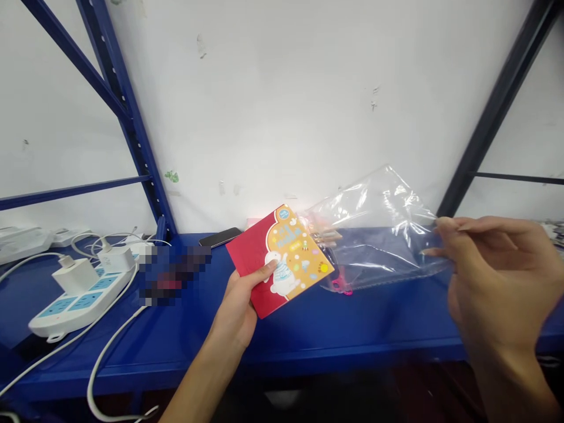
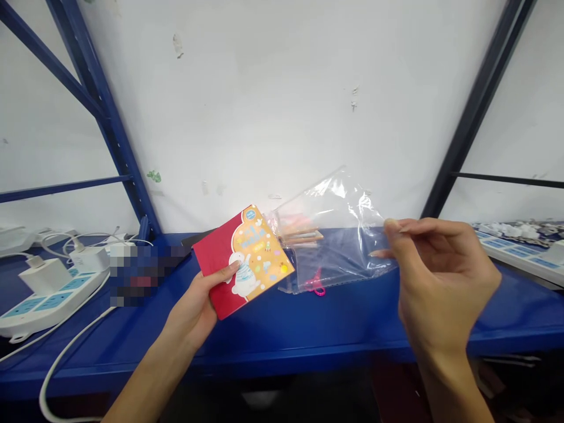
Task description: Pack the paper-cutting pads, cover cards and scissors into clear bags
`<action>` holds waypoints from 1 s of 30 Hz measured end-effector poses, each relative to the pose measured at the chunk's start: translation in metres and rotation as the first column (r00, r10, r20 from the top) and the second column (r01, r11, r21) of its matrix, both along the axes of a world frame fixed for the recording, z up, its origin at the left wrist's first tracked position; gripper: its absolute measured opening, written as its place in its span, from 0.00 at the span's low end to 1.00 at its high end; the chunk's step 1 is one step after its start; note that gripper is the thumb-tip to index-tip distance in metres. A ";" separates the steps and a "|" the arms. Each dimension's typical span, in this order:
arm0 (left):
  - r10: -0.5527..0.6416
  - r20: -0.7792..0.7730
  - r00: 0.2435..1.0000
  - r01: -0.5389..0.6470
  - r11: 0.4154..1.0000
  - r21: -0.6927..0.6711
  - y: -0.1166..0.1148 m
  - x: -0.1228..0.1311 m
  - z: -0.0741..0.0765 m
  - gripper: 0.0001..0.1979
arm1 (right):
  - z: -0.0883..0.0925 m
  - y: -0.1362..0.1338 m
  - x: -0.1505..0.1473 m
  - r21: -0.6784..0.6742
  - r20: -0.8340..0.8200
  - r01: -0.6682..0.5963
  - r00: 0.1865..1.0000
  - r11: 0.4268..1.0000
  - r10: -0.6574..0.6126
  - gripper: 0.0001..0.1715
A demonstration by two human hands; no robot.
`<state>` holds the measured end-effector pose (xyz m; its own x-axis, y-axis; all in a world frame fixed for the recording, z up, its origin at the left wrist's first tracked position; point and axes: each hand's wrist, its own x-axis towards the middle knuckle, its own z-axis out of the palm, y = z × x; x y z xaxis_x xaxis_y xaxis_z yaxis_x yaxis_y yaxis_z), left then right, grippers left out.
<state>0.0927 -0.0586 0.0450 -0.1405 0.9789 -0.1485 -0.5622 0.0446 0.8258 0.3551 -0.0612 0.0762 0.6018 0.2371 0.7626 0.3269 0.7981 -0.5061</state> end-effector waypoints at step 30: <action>0.095 0.095 0.991 -0.099 0.994 0.043 0.002 0.012 -0.002 0.21 | -0.003 -0.005 -0.015 -0.105 0.114 -0.028 0.993 0.994 0.040 0.10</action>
